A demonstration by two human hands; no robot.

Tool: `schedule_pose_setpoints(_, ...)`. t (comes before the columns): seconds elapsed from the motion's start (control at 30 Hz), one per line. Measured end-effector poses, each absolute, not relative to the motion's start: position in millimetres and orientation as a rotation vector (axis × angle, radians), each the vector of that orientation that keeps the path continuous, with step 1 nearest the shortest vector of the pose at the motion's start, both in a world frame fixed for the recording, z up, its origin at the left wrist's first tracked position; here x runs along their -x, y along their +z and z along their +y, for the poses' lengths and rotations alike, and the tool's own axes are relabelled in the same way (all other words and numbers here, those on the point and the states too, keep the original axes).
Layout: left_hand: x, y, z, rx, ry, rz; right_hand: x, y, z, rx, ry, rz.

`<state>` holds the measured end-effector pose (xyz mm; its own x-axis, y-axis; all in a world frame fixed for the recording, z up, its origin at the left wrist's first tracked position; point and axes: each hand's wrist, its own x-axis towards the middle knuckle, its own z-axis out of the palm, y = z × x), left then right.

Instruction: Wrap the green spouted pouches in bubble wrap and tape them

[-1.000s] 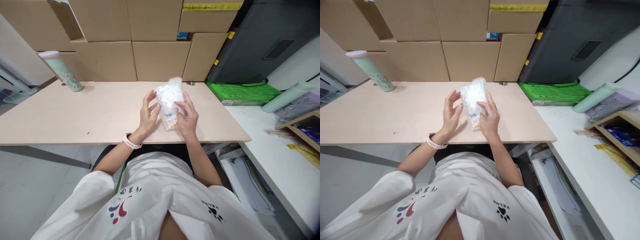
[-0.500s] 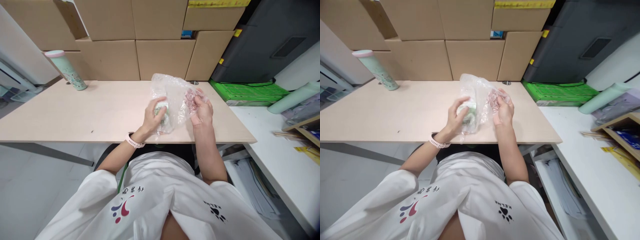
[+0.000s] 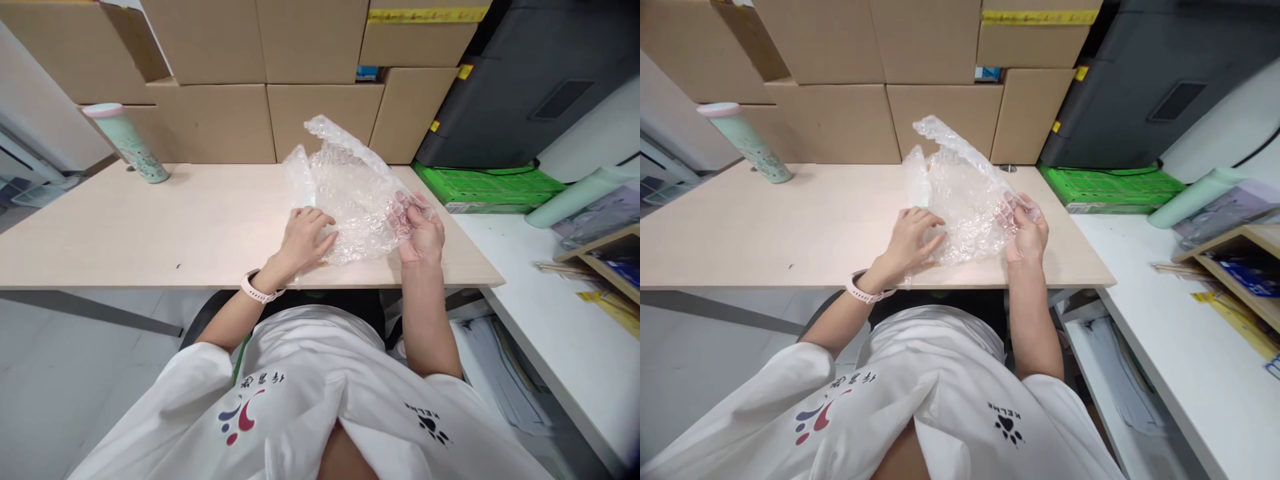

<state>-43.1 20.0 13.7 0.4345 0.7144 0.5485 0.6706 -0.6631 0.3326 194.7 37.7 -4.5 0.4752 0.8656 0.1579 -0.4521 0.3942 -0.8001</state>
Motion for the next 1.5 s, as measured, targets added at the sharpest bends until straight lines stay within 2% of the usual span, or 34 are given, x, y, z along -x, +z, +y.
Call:
schedule_pose_setpoints(0.17,89,28,16,-2.287,1.483,1.728,-220,-17,38,0.79,0.788,-0.59)
schedule_pose_setpoints(0.27,105,30,9,-2.198,1.528,1.787,-232,-21,38,0.819,0.725,-0.537)
schedule_pose_setpoints(0.4,88,18,0,-2.477,1.02,1.551,-240,-23,34,0.848,0.693,-0.53)
schedule_pose_setpoints(0.53,66,3,2,-2.583,0.527,1.741,-245,-22,29,0.881,0.679,-0.539)
schedule_pose_setpoints(0.87,69,8,-4,-2.585,0.297,1.714,-230,-5,13,0.868,0.728,-0.393)
schedule_pose_setpoints(1.0,62,3,-1,-2.542,0.386,1.754,-229,-2,10,0.871,0.721,-0.392)
schedule_pose_setpoints(1.13,72,3,0,-2.487,0.633,1.72,-234,-4,11,0.885,0.697,-0.397)
schedule_pose_setpoints(1.23,92,6,-6,-2.332,0.863,1.853,-246,-9,19,0.916,0.626,-0.406)
schedule_pose_setpoints(1.33,115,4,-11,-2.27,0.926,1.9,-271,-17,30,0.986,0.508,-0.419)
schedule_pose_setpoints(1.43,134,-7,-13,-2.217,0.974,1.916,-301,-25,34,1.136,0.301,-0.478)
schedule_pose_setpoints(1.5,143,-14,-15,-2.153,1.034,1.972,-312,-25,27,1.301,-0.052,-0.661)
